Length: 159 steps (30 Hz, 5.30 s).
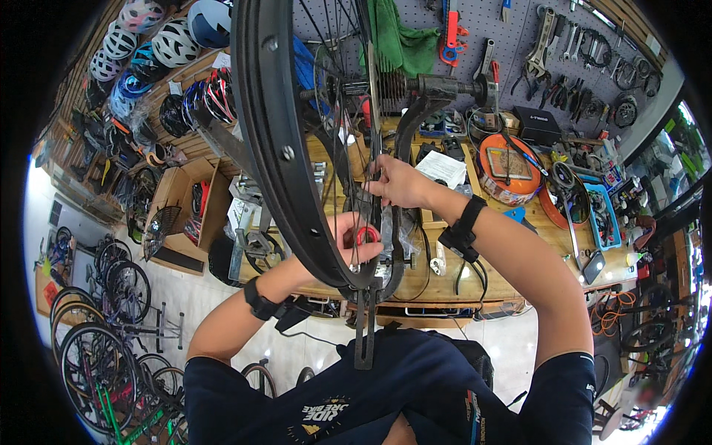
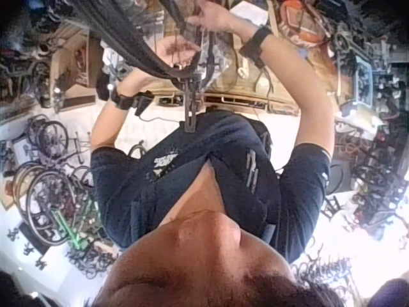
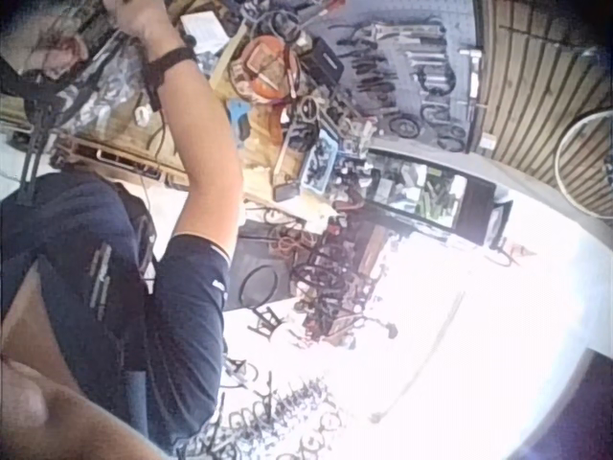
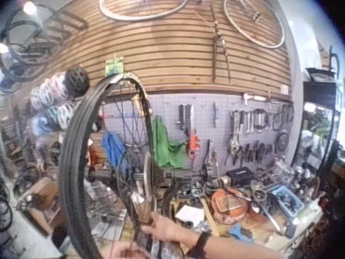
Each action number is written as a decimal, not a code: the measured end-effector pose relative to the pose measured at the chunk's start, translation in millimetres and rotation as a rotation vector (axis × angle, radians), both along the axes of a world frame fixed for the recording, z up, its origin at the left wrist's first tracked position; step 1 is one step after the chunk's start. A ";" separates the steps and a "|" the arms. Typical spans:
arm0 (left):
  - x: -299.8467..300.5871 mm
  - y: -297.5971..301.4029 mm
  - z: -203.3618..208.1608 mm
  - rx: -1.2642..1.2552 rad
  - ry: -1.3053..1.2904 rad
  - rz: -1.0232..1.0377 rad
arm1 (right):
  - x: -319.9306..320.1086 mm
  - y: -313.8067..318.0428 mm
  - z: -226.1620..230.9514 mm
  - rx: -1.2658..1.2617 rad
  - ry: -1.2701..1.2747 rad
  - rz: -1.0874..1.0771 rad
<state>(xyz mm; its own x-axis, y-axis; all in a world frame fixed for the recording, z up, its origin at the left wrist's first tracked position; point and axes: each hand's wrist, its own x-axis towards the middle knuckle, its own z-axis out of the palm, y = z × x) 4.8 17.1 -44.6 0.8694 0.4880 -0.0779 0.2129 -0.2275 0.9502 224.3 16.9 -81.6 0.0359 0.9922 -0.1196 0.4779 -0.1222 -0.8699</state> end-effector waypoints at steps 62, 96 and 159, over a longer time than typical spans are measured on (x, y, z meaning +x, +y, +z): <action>2.0 11.5 -5.9 -0.149 0.051 -0.011 | 6.3 0.7 12.9 -0.083 0.032 0.067; -13.9 8.7 4.0 -0.777 -0.307 -0.334 | 1.1 -8.2 31.4 -0.111 -0.003 0.149; -0.8 32.6 -3.1 -0.699 -0.142 -0.447 | 6.3 -2.9 27.7 -0.155 0.038 0.101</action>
